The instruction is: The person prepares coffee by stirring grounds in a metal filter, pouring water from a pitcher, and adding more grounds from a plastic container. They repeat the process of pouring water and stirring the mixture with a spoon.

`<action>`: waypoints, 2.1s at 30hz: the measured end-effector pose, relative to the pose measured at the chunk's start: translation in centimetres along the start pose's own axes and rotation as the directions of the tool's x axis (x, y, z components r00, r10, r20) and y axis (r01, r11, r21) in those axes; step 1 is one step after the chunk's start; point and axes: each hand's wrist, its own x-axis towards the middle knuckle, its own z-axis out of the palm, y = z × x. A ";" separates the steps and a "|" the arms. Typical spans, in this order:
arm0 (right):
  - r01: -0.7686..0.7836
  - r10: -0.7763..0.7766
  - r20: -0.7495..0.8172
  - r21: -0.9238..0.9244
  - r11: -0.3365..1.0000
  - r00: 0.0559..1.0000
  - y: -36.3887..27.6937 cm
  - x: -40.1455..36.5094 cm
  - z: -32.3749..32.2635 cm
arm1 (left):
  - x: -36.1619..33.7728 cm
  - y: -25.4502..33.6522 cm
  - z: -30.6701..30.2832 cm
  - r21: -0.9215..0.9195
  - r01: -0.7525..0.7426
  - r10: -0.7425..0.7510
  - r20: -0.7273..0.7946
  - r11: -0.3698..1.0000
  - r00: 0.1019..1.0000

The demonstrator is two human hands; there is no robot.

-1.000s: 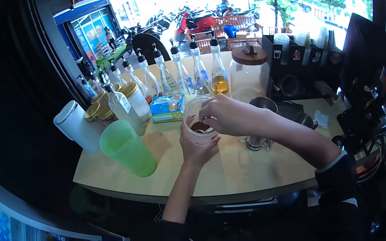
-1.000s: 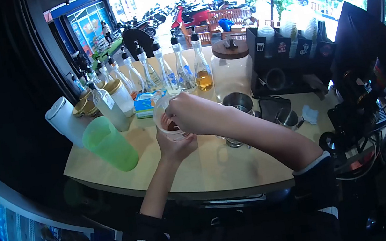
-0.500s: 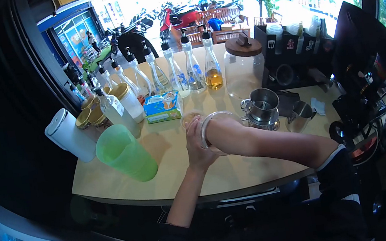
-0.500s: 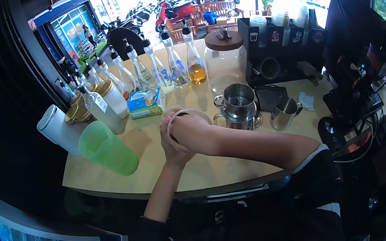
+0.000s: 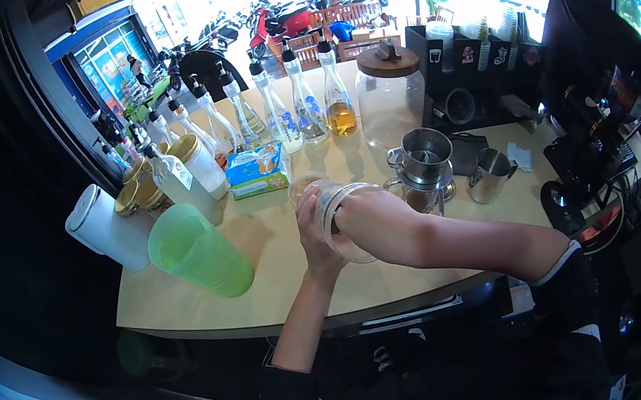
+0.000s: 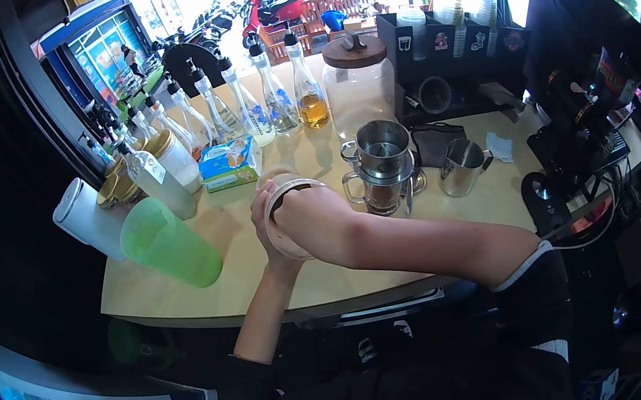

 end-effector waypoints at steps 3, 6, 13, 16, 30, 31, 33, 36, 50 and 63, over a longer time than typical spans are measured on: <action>0.036 -0.036 -0.046 -0.017 0.999 0.998 0.1 -0.2 0.5 | -0.2 0.0 0.0 -0.039 0.013 -0.014 -0.018 0.999 1.000; 0.034 -0.034 -0.004 0.009 0.999 0.999 0.1 -0.2 0.3 | 0.0 0.4 -0.1 -0.025 0.001 -0.002 -0.030 1.000 1.000; 0.050 -0.051 0.018 0.034 0.998 0.999 0.0 -1.0 -1.3 | 0.1 0.5 0.1 -0.040 0.000 -0.001 -0.031 0.999 1.000; 0.015 -0.020 0.050 0.097 0.995 0.999 0.0 -1.3 -2.2 | 0.0 0.4 0.2 -0.080 0.034 -0.038 -0.039 0.996 0.999; 0.046 -0.046 -0.004 -0.052 0.998 0.999 -0.5 -0.7 0.9 | -0.5 -0.5 0.0 0.035 -0.045 0.046 -0.044 0.998 0.998; 0.060 -0.061 -0.010 -0.048 0.997 0.998 -0.5 -0.6 1.0 | -0.6 -0.5 0.0 0.034 -0.045 0.046 -0.042 0.998 0.998; 0.075 -0.076 -0.014 -0.046 0.996 0.997 -0.3 -0.6 1.2 | -0.7 -0.6 0.1 -0.002 -0.038 0.038 -0.047 0.999 0.998; 0.108 -0.110 -0.038 -0.057 0.992 0.993 -0.1 -0.6 1.3 | -0.7 -0.7 0.1 -0.021 -0.023 0.022 -0.039 1.000 0.999; -0.034 0.030 0.016 0.343 0.939 0.999 2.4 -1.6 -3.5 | -0.4 -0.1 0.6 -0.094 0.157 -0.167 -0.100 0.983 0.981; -0.130 0.148 0.018 0.583 0.802 0.989 6.2 -2.5 -5.0 | 0.5 0.9 -0.4 -0.046 0.306 -0.309 -0.096 0.951 0.946</action>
